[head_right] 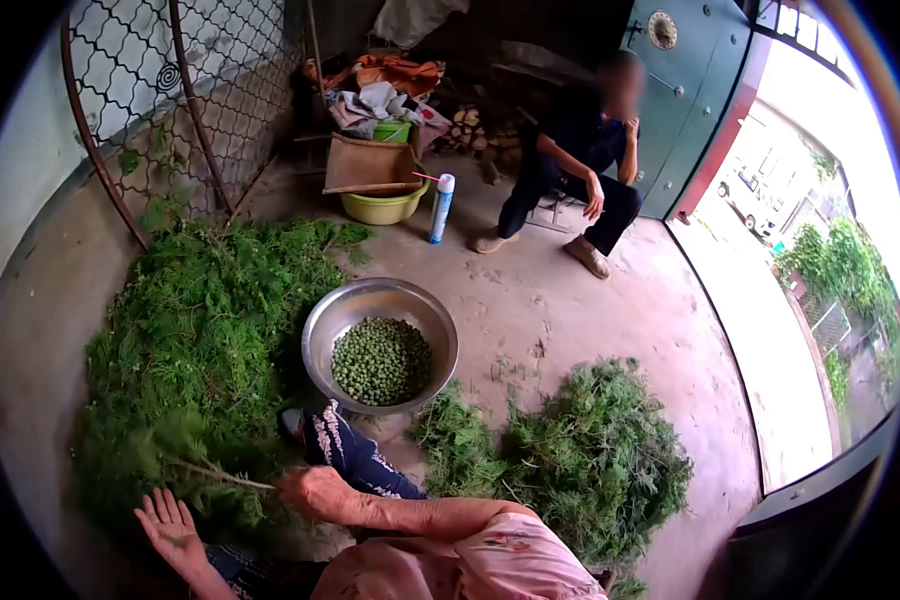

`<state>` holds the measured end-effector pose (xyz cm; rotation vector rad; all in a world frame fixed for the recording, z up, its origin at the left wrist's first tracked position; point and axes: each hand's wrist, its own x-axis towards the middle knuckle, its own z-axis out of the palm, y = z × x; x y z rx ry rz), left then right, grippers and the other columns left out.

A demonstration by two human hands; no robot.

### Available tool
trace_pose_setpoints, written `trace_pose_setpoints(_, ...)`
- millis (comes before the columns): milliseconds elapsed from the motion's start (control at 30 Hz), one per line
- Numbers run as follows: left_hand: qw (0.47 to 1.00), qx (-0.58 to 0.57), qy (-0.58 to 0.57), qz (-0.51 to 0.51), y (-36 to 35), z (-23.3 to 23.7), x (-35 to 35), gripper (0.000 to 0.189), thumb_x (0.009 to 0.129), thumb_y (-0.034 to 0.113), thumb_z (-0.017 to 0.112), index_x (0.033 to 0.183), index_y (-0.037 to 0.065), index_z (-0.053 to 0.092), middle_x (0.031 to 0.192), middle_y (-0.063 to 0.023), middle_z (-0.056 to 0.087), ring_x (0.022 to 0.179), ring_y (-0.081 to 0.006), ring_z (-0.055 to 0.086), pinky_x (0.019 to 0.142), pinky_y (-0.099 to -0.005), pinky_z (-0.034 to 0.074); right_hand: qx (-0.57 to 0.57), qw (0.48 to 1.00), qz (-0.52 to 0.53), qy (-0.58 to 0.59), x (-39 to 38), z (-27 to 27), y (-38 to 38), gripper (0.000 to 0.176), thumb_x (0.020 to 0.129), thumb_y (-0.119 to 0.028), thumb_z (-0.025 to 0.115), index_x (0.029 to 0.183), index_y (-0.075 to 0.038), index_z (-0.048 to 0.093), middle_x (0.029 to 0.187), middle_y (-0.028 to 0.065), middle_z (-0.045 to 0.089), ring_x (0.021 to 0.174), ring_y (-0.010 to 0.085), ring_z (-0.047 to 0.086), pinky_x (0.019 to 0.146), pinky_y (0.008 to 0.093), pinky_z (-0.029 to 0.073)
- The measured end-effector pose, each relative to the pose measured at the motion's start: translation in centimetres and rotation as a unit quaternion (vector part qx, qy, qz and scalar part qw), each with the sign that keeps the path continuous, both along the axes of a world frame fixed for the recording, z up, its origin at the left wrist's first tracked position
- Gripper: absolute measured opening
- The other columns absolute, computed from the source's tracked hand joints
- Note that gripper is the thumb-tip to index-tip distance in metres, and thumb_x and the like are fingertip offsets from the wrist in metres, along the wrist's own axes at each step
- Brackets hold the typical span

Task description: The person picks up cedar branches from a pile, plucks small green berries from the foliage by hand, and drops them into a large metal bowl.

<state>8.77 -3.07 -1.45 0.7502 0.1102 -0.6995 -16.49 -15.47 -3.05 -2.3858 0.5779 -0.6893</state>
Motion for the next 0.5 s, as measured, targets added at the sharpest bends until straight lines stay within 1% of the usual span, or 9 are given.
trace_pose_setpoints(33, 0.999, 0.024, -0.025, -0.022, -0.1, -0.3, -0.9, 0.057, 0.09, 0.042, 0.046, 0.134, 0.009, 0.033, 0.142, -0.0071, 0.029, 0.132, -0.0224, 0.024, 0.105, -0.0329, 0.02, 0.042, 0.998, -0.051, -0.011, 0.4, 0.3, -0.3, 0.014, 0.079, -0.013, 0.055, 0.09, -0.004, 0.053, 0.078, 0.0126, 0.054, 0.068, 0.0319, 0.056, 0.058, 0.04, 0.046)
trace_pose_setpoints(100, 0.975, 0.074, -0.13, -0.167, 1.0, -5.8, -0.2, 0.051, 0.089, 0.04, 0.046, 0.132, 0.013, 0.039, 0.136, -0.0042, 0.038, 0.126, -0.0203, 0.034, 0.103, -0.0328, 0.023, 0.047, 0.995, -0.077, -0.053, 1.6, 0.5, -1.0, 0.015, 0.082, -0.016, 0.056, 0.087, -0.003, 0.052, 0.075, 0.0143, 0.052, 0.07, 0.0353, 0.054, 0.058, 0.0414, 0.044)
trace_pose_setpoints(133, 0.969, 0.128, -0.112, -0.177, 0.5, -7.4, -1.5, 0.038, 0.087, 0.032, 0.051, 0.119, 0.012, 0.051, 0.12, -0.0021, 0.053, 0.11, -0.0177, 0.049, 0.092, -0.03, 0.036, 0.058, 0.987, -0.11, -0.105, 2.2, 0.9, -1.1, 0.014, 0.082, -0.015, 0.056, 0.086, -0.002, 0.051, 0.075, 0.0149, 0.052, 0.07, 0.0361, 0.053, 0.058, 0.0419, 0.043)
trace_pose_setpoints(200, 0.943, 0.239, -0.108, -0.205, -1.5, -1.5, -9.0, 0.014, 0.081, 0.018, 0.061, 0.093, 0.01, 0.058, 0.088, -0.0015, 0.061, 0.079, -0.0146, 0.06, 0.062, -0.0258, 0.047, 0.087, 0.97, -0.146, -0.174, 3.6, 0.3, -1.2, 0.014, 0.083, -0.014, 0.055, 0.086, -0.001, 0.05, 0.073, 0.016, 0.05, 0.071, 0.0367, 0.051, 0.058, 0.0427, 0.041)
trace_pose_setpoints(233, 0.937, 0.191, -0.098, -0.277, -1.2, -3.9, -9.6, 0.015, 0.081, 0.017, 0.06, 0.094, 0.009, 0.058, 0.088, -0.0035, 0.061, 0.071, -0.0147, 0.059, 0.059, -0.0281, 0.049, 0.087, 0.97, -0.147, -0.175, 4.0, 0.3, -1.1, 0.014, 0.083, -0.014, 0.055, 0.086, -0.001, 0.05, 0.073, 0.016, 0.05, 0.071, 0.0367, 0.051, 0.058, 0.0427, 0.041)
trace_pose_setpoints(267, 0.932, 0.14, -0.059, -0.328, -1.6, -3.1, -11.7, 0.018, 0.082, 0.016, 0.059, 0.096, 0.007, 0.056, 0.085, -0.0043, 0.061, 0.067, -0.0152, 0.059, 0.057, -0.0284, 0.05, 0.103, 0.968, -0.135, -0.187, 4.3, 0.4, -0.8, 0.015, 0.083, -0.014, 0.056, 0.088, -0.001, 0.051, 0.073, 0.016, 0.05, 0.071, 0.0366, 0.051, 0.059, 0.0426, 0.041)
trace_pose_setpoints(300, 0.889, 0.096, -0.07, -0.443, -1.4, -4.6, -11.4, 0.028, 0.083, 0.02, 0.058, 0.107, 0.006, 0.052, 0.094, -0.0033, 0.059, 0.082, -0.0143, 0.059, 0.063, -0.0288, 0.05, 0.118, 0.965, -0.123, -0.199, 4.5, 0.5, -0.6, 0.016, 0.083, -0.014, 0.056, 0.09, -0.001, 0.052, 0.073, 0.016, 0.05, 0.071, 0.0366, 0.051, 0.059, 0.0426, 0.041)
trace_pose_setpoints(367, 0.882, -0.092, 0.066, -0.458, -1.3, -7.3, -11.3, 0.042, 0.086, 0.027, 0.053, 0.12, 0.005, 0.045, 0.111, -0.0045, 0.054, 0.101, -0.0163, 0.053, 0.078, -0.0319, 0.047, 0.118, 0.968, -0.096, -0.2, 4.7, 0.4, 0.4, 0.019, 0.081, -0.013, 0.058, 0.096, -0.001, 0.053, 0.076, 0.0164, 0.051, 0.072, 0.0365, 0.053, 0.061, 0.0418, 0.043)
trace_pose_setpoints(500, 0.926, -0.025, -0.029, -0.374, -1.4, -5.1, -10.8, 0.053, 0.089, 0.034, 0.047, 0.135, 0.011, 0.032, 0.125, -0.007, 0.046, 0.113, -0.0211, 0.045, 0.095, -0.0341, 0.035, 0.099, 0.985, -0.071, -0.122, 4.0, 0.6, 1.7, 0.02, 0.079, -0.013, 0.058, 0.095, -0.002, 0.055, 0.079, 0.0138, 0.051, 0.075, 0.034, 0.054, 0.061, 0.0404, 0.045)
